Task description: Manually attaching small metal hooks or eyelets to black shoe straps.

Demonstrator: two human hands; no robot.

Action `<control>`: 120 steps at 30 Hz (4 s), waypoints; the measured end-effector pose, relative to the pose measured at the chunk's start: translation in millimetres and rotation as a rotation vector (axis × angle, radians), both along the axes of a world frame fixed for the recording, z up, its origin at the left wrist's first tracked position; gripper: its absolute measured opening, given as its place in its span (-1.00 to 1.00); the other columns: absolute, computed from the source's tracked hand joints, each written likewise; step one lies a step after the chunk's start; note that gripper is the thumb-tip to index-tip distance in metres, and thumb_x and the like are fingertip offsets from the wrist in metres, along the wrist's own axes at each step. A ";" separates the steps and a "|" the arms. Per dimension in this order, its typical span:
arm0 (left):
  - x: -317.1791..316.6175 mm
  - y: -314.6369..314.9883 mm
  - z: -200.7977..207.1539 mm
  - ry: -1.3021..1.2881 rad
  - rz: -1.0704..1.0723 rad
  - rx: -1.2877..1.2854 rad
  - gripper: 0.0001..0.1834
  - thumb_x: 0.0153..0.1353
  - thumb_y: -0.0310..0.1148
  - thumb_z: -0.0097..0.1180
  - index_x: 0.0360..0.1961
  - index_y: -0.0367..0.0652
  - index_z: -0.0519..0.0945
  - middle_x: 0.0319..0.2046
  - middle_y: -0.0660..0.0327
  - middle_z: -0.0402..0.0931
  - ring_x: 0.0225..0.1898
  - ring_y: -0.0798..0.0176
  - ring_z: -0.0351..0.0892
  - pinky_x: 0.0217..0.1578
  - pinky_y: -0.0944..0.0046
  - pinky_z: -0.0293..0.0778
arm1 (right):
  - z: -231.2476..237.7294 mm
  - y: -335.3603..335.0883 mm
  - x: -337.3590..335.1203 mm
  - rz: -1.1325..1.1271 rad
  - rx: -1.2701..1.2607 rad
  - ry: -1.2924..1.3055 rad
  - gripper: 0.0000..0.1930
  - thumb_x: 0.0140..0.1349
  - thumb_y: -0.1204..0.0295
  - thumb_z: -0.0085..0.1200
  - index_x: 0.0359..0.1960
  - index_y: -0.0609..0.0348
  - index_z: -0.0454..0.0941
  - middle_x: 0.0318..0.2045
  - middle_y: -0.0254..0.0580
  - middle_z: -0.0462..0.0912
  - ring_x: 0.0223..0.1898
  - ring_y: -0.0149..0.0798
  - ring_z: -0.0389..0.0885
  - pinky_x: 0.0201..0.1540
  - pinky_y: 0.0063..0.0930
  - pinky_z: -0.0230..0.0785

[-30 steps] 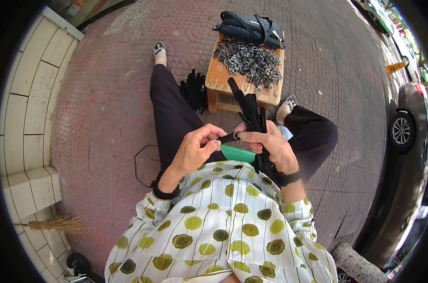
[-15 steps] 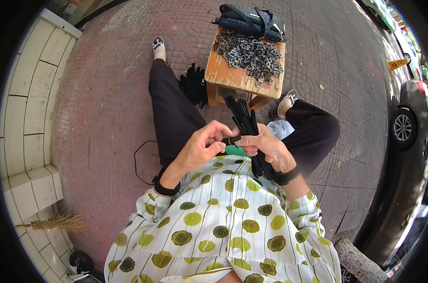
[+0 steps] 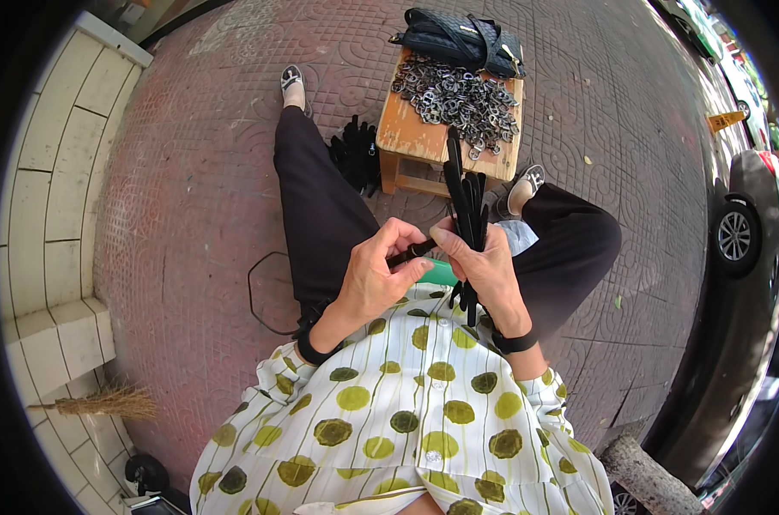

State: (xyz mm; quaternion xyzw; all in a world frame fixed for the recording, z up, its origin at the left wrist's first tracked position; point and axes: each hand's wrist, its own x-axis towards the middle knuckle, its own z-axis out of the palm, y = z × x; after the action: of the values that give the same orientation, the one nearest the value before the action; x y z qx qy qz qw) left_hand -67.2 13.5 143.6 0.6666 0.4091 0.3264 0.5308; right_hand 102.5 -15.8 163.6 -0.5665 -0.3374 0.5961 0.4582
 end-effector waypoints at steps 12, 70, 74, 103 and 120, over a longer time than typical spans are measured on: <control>13.2 -12.3 -1.2 0.078 0.211 0.219 -0.77 -0.08 -0.56 0.29 -0.40 -0.26 0.47 -0.58 0.20 0.52 -0.56 0.43 0.53 -0.53 0.44 0.43 | -13.2 -11.0 -17.2 -0.156 0.242 -0.272 -0.82 0.15 0.49 0.18 -0.23 0.26 0.56 -0.50 -0.46 0.49 -0.47 -0.59 0.34 -0.38 -0.66 0.27; 24.6 -8.7 -4.1 0.026 0.266 0.077 -0.80 -0.02 -0.61 0.22 -0.38 -0.29 0.44 -0.50 0.25 0.54 -0.37 0.50 0.55 -0.41 0.50 0.53 | -8.6 -0.5 -16.1 -0.267 0.170 0.022 -0.82 0.14 0.40 0.21 -0.49 0.23 0.53 -0.62 -0.46 0.47 -0.58 -0.60 0.39 -0.53 -0.67 0.23; 21.5 -4.8 -6.0 0.021 0.265 0.095 -0.80 -0.01 -0.63 0.19 -0.36 -0.29 0.44 -0.49 0.28 0.52 -0.38 0.53 0.52 -0.43 0.52 0.50 | -13.0 5.3 -19.0 -0.244 0.205 -0.150 -0.83 0.16 0.41 0.19 -0.49 0.23 0.53 -0.64 -0.44 0.46 -0.60 -0.62 0.36 -0.54 -0.68 0.20; 19.9 -7.5 -22.4 0.021 0.255 -0.023 -0.79 -0.04 -0.43 0.27 -0.50 -0.26 0.45 -0.67 0.15 0.49 -0.62 0.35 0.50 -0.54 0.32 0.42 | -28.7 -1.4 -20.3 -0.273 0.170 -0.088 -0.79 0.14 0.38 0.19 -0.48 0.30 0.54 -0.66 -0.39 0.47 -0.56 -0.58 0.36 -0.52 -0.55 0.28; 29.7 -3.9 -10.4 0.133 0.296 0.054 -0.82 -0.11 -0.46 0.23 -0.48 -0.28 0.49 -0.65 0.14 0.54 -0.61 0.33 0.55 -0.54 0.34 0.44 | -30.9 5.5 -13.6 -0.289 0.106 -0.037 -0.82 0.16 0.39 0.18 -0.53 0.19 0.52 -0.70 -0.48 0.39 -0.65 -0.60 0.26 -0.61 -0.65 0.05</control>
State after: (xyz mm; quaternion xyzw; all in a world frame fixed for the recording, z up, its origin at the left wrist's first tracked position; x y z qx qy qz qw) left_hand -37.5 9.6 133.2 0.6331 0.5283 0.3672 0.4304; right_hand 88.9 -10.2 132.7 -0.5950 -0.2916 0.4947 0.5623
